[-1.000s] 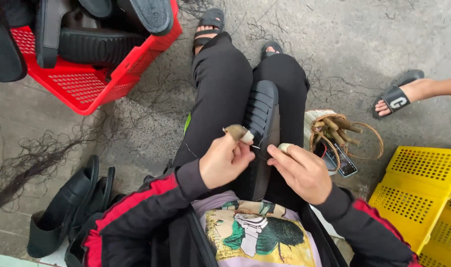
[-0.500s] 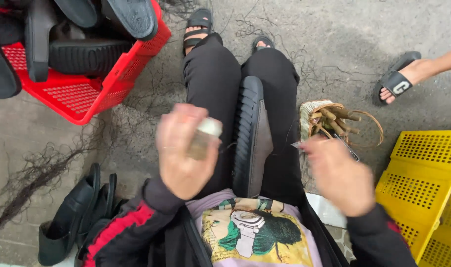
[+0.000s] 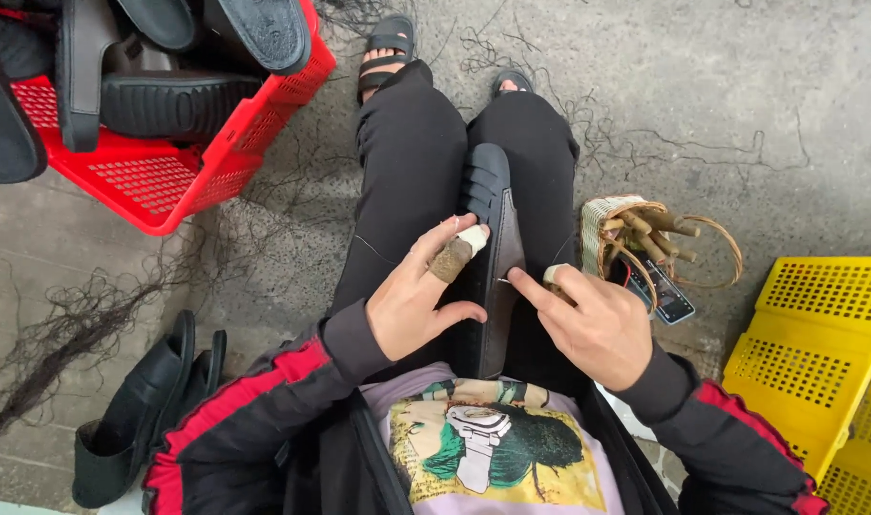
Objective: Hand-sewing the sole of a slipper to the upper part using a needle and thread.
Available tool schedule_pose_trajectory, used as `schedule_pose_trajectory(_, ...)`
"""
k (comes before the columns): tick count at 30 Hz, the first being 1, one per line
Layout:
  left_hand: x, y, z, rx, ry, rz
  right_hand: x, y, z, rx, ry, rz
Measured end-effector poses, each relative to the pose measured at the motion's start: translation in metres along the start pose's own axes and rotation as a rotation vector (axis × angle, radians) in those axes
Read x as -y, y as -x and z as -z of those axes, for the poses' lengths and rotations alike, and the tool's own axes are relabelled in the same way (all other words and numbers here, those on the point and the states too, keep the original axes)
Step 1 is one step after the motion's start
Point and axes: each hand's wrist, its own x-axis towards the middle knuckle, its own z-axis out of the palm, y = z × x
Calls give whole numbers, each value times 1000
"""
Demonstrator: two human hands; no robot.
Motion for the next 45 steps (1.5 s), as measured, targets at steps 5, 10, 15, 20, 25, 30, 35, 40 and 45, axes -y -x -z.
schedule_pose_trajectory(5,7,-2,-4,-30,34,-26,3,-7,-15,-2,82,74)
schedule_pose_trajectory(10,2,3,1,-61,-52,-60,9,-11,-24,-44,-57,73)
schedule_pose_trajectory(15,-15,18,7,-213,317,116,6,-8,-22,-22,-304,-105)
schedule_pose_trajectory(20,-16,9,12,-67,907,374,11,-4,-28,-132,-362,-134)
schedule_pose_trajectory(25,1,13,-7,-23,503,452,12,-4,-13,-142,-186,-76)
schedule_pose_trajectory(30,-33,-16,9,-31,-51,126,-11,-3,47,346,201,-102)
schedule_pose_trajectory(35,-41,-24,14,18,-242,-177,-6,14,31,299,-44,-102)
schedule_pose_trajectory(40,-31,-6,-4,-188,-258,-327,-5,18,-5,159,-134,-150)
schedule_pose_trajectory(45,-29,-3,-1,-252,-247,-331,-36,115,19,-286,-443,-580)
